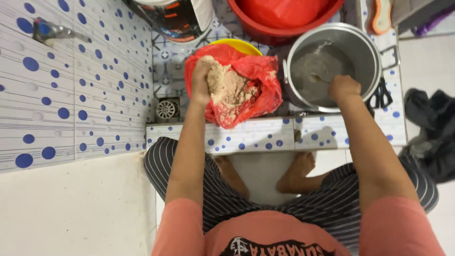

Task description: Forming small dough balls by hand and dropping them into a pot of water using a spoon

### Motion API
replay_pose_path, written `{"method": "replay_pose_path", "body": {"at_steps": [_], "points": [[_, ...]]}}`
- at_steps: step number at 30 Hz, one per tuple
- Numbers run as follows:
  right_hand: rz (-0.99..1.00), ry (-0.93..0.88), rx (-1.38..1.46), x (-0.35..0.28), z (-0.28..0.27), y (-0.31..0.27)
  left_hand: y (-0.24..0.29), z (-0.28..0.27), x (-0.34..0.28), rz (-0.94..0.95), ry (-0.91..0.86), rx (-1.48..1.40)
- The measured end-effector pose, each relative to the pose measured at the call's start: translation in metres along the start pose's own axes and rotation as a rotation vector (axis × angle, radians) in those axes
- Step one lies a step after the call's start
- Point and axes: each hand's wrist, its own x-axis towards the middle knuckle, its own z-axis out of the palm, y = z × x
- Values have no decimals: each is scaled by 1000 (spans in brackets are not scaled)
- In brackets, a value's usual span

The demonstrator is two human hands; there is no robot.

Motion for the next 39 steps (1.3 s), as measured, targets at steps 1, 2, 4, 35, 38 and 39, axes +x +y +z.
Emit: {"method": "replay_pose_path", "body": {"at_steps": [1,2,4,35,38,39], "points": [[11,-5,-1,-14,-4,-4,-4,-5,0,-9,-8,-1],[20,-15,58,-27,-8,-8,-8,-10,1,-8,-22,-20],[30,-13,117,-32,-12,-16,3,-8,-11,4,-40,-43],[68,3,88,-9,38,-32,-12,32,7,-455,-95,-567],[73,40,90,-15,31,-31,-54,-16,36,-356,-140,-398],[92,72,95,-15,32,-25,-72,-30,46,-197,-118,-287]]}}
